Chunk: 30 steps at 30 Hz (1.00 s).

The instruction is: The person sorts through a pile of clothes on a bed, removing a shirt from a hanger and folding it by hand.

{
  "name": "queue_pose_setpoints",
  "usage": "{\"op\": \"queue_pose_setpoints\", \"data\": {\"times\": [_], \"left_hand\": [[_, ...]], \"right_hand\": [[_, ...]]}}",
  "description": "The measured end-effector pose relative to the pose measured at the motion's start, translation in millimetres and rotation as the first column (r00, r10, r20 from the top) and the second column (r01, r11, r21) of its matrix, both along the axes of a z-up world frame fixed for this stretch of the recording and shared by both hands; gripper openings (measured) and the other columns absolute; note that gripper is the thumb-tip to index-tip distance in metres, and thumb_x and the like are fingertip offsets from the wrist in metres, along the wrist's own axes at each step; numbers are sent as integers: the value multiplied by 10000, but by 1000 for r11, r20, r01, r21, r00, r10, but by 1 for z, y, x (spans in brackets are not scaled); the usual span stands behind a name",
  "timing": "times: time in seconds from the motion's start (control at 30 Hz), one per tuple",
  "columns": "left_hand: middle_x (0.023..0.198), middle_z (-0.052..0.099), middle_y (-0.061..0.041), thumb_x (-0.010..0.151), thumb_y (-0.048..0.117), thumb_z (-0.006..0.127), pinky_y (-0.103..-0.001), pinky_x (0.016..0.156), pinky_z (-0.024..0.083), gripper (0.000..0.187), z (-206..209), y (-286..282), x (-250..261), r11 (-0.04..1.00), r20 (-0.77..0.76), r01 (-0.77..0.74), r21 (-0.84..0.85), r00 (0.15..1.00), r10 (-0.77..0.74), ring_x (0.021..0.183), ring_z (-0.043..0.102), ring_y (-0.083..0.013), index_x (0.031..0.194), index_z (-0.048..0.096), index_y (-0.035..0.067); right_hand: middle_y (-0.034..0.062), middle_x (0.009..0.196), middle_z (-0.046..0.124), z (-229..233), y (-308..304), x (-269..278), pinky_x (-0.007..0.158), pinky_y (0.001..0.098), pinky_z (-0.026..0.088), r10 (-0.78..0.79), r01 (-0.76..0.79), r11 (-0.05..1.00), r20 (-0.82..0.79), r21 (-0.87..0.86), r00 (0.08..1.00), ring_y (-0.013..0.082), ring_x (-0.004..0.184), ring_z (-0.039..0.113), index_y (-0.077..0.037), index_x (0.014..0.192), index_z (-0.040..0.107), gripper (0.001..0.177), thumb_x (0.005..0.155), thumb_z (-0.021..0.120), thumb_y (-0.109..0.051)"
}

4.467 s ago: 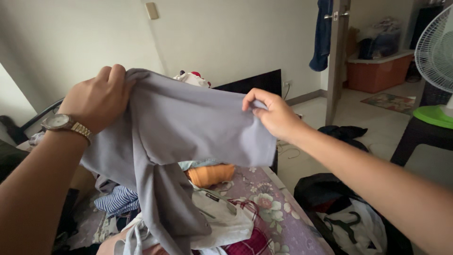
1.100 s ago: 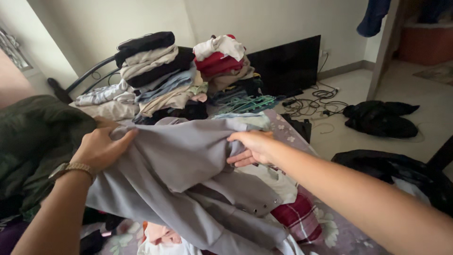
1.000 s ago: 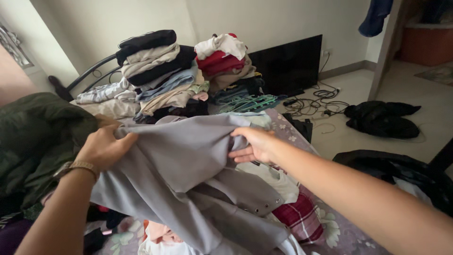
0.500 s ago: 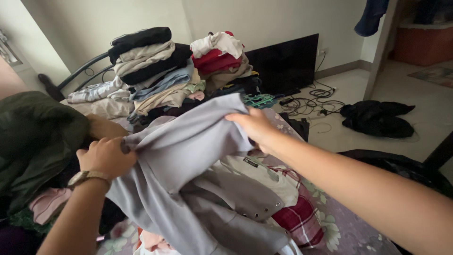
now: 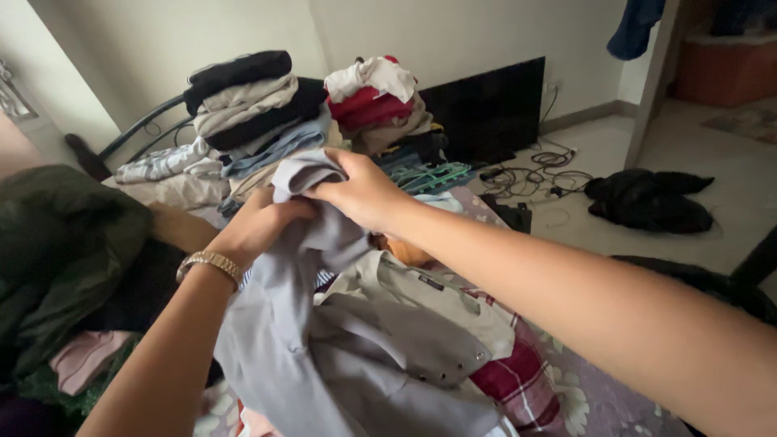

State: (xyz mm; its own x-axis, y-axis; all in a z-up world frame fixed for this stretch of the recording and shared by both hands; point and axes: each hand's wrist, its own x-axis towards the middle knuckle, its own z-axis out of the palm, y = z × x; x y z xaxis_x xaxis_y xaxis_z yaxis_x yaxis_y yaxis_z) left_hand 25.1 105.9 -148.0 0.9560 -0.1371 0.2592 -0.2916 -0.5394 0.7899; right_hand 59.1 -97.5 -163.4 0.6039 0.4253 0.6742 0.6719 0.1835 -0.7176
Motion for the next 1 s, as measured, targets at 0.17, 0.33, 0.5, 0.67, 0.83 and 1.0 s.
{"op": "queue_pose_setpoints", "data": {"times": [0.17,0.33,0.5,0.67,0.83,1.0], "left_hand": [[1022,772,-91,903,257,610,-328,857,522,333,0,18,11,995,293,-94,23,952,83,970,685,-167,1133,712,38],[971,756,-183,938,260,588,-391,851,522,339,5,30,17,933,381,-354,69,873,303,965,712,-261,1123,694,-4],[981,737,-244,921,262,604,-416,830,533,370,12,47,14,910,470,-401,104,826,310,954,721,-334,1128,687,-33],[942,727,-253,924,234,627,-420,776,534,350,16,70,11,852,465,-517,79,776,428,895,713,-332,1104,677,-62],[961,735,-225,952,231,632,-398,778,525,331,25,90,3,852,501,-523,-15,734,459,916,715,-283,1100,674,-62],[990,739,-214,930,184,604,-392,827,535,309,42,92,-20,846,598,-527,-78,655,463,954,724,-266,1130,686,-37]], "right_hand": [[188,1199,647,-33,7,-16,919,354,559,-191,190,982,-57,-20,980,232,1083,663,20,1316,385,848,742,881,-358],[230,1186,592,-111,8,-76,950,438,519,-282,254,851,8,-459,959,332,1087,637,5,1283,360,1045,617,911,-583],[216,1137,613,-159,22,-96,864,499,480,-329,412,768,249,-490,911,385,1057,610,-96,1051,643,537,652,849,-391],[239,1102,626,-165,20,-75,884,480,490,-323,440,832,350,-339,879,408,1076,586,-93,892,692,373,651,853,-326],[157,914,733,-141,3,-61,812,394,555,-297,251,831,-15,-496,955,291,879,718,-62,936,747,374,728,808,-367],[169,1019,769,-115,-8,-50,828,337,565,-270,311,899,169,-308,948,239,921,746,-43,1039,773,382,825,810,-357]]}}
